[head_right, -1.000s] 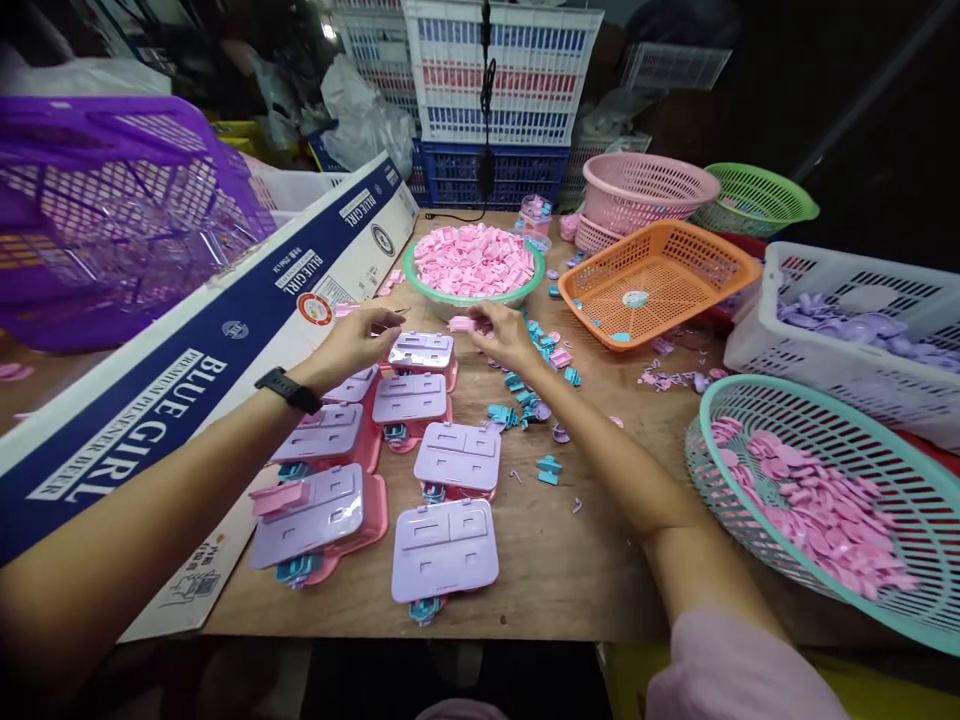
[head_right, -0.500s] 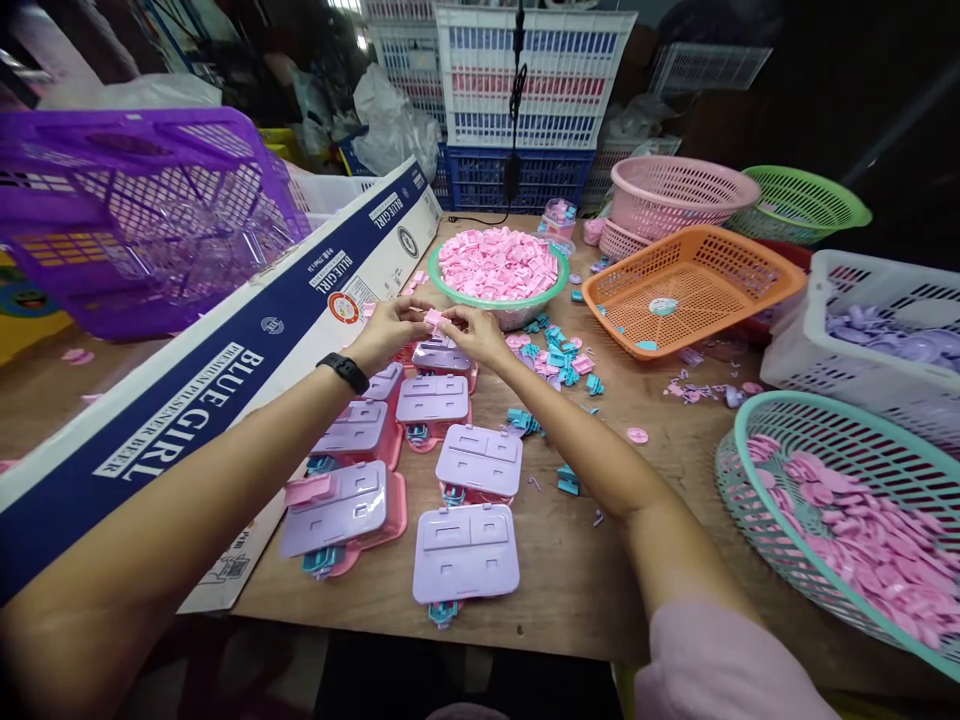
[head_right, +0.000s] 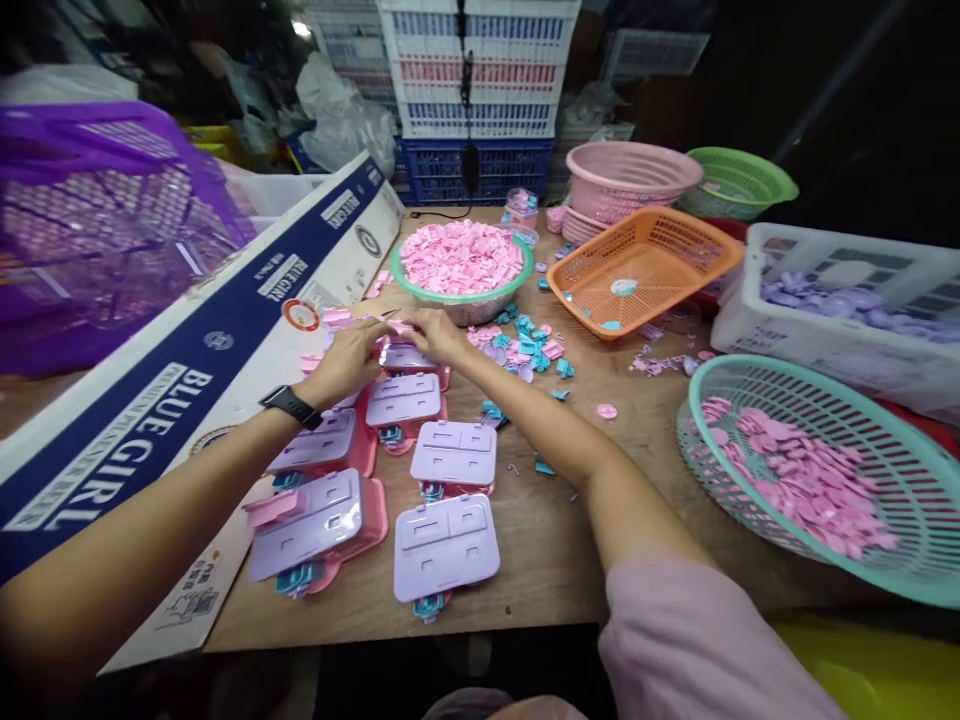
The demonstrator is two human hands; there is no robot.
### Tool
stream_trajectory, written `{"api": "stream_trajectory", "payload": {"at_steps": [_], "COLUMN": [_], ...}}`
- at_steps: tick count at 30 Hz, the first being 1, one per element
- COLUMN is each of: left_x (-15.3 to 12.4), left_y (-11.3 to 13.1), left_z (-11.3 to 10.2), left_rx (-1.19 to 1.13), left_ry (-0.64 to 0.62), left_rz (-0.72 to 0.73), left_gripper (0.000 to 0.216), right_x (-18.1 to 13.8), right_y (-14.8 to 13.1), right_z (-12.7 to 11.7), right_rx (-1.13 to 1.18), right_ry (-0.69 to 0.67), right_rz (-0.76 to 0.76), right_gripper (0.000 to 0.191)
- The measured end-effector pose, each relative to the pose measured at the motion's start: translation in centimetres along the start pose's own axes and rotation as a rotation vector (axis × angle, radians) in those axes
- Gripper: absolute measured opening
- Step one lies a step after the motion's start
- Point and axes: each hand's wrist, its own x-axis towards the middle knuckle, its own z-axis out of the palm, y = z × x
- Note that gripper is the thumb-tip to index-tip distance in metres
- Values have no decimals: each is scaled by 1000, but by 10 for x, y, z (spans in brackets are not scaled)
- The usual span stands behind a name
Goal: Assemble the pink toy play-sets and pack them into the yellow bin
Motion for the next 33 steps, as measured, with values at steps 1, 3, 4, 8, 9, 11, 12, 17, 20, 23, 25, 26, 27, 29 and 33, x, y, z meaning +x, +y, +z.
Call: {"api": "stream_trajectory", "payload": {"at_steps": [1, 3, 4, 8, 9, 11, 12, 17, 20, 23, 25, 26, 27, 29, 33], "left_x": [0, 1, 2, 5, 6, 6, 6, 10, 11, 8, 1, -3, -8, -18, -38], "left_y": [0, -1, 0, 6, 8, 9, 9, 5, 7, 11, 14, 16, 17, 18, 17], "left_z": [0, 1, 1, 1, 0, -2, -4, -13, -16, -17, -18, -20, -22, -27, -41], "left_rx": [14, 41, 57, 161, 174, 172, 165, 145, 96, 33, 13, 9, 6, -5, -24], "left_ry": [2, -1, -12, -59, -59, -66, -77, -137, -139, -113, -91, -86, -83, -82, -74], "left_rz": [4, 16, 25, 33, 29, 16, 6, -48, -74, -100, -95, -86, -75, -55, -39], "left_gripper": [56, 60, 62, 58, 57, 56, 55, 50, 56, 59, 58, 57, 56, 54, 51], "right_x": [-2, -6, -7, -5, -4, -7, -12, -74, -118, -140, -142, -140, -137, -132, -126], "right_y": [0, -1, -2, -12, -16, -23, -24, 4, 42, 70, 77, 78, 78, 75, 69], "right_z": [2, 7, 9, 6, 2, -13, -24, -98, -134, -141, -135, -131, -127, -124, -128], "right_rx": [-12, -37, -49, -70, -72, -97, -122, -332, -461, -507, -500, -493, -484, -461, -421], "right_ry": [8, 25, 35, 15, -17, -82, -99, 20, 5, -63, -93, -106, -121, -157, -221], "right_rz": [-6, -6, 1, 30, 30, 48, 71, 353, 637, 795, 804, 805, 806, 812, 817], "right_gripper": [20, 21, 21, 20, 19, 22, 25, 27, 24, 18, 23, 24, 23, 17, 20]}}
